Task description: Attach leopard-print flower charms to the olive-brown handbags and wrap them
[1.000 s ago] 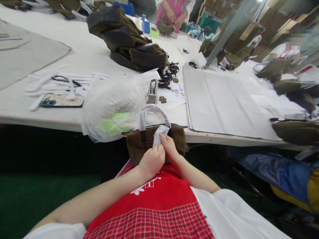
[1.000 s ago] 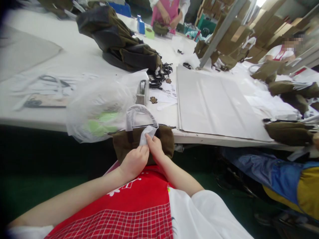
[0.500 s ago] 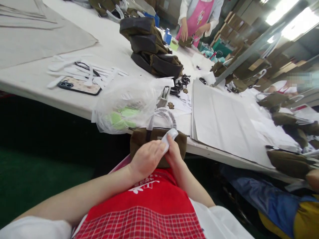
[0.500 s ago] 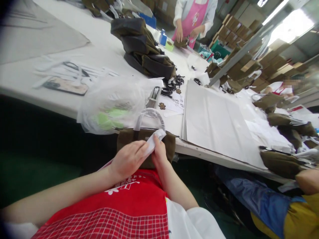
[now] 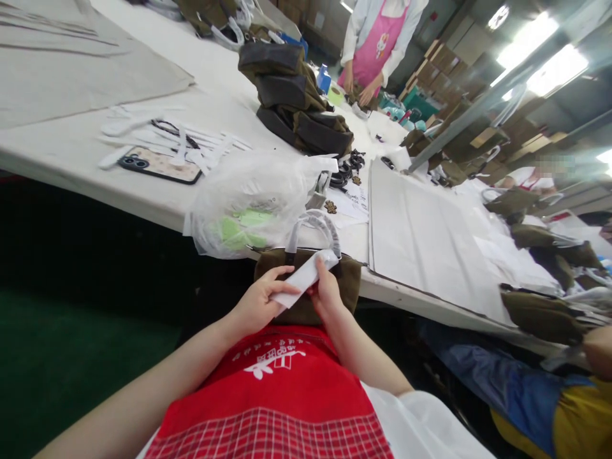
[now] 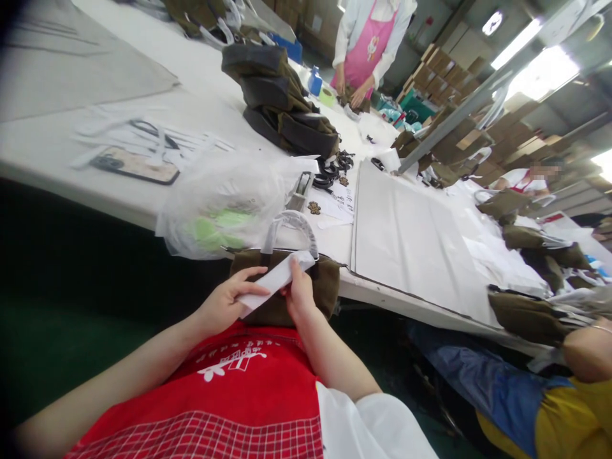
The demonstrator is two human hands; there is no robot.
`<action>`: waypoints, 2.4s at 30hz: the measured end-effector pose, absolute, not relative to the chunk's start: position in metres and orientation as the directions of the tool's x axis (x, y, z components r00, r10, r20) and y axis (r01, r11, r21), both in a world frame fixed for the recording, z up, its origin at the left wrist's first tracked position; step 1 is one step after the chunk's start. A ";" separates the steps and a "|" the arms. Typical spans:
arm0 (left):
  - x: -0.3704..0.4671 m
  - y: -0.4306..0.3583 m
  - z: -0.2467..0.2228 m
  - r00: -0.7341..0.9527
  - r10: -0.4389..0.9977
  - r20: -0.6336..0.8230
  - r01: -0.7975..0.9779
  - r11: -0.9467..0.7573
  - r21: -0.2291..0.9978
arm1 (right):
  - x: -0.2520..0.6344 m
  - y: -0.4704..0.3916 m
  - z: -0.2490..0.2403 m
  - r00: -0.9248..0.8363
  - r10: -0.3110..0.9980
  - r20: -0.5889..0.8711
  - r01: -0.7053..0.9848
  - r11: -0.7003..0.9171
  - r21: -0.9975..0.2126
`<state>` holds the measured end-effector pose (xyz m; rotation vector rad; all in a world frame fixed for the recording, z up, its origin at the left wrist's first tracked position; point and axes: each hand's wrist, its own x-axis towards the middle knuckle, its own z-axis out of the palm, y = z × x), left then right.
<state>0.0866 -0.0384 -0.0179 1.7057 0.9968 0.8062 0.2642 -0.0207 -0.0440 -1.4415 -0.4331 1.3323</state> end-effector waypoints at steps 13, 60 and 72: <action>0.081 -0.037 -0.022 0.345 0.922 -0.174 0.306 0.065 0.950 | 0.276 -0.025 -0.050 0.227 0.844 -0.486 -0.288 -0.418 -0.862; 0.093 -0.027 -0.026 0.417 0.860 -0.294 0.411 0.111 0.905 | 0.298 -0.013 -0.046 0.227 0.902 -0.367 -0.246 -0.311 -0.918; 0.103 -0.017 -0.036 0.373 0.819 -0.436 0.308 0.334 0.891 | 0.305 -0.011 -0.061 0.224 0.938 -0.264 -0.170 -0.229 -0.959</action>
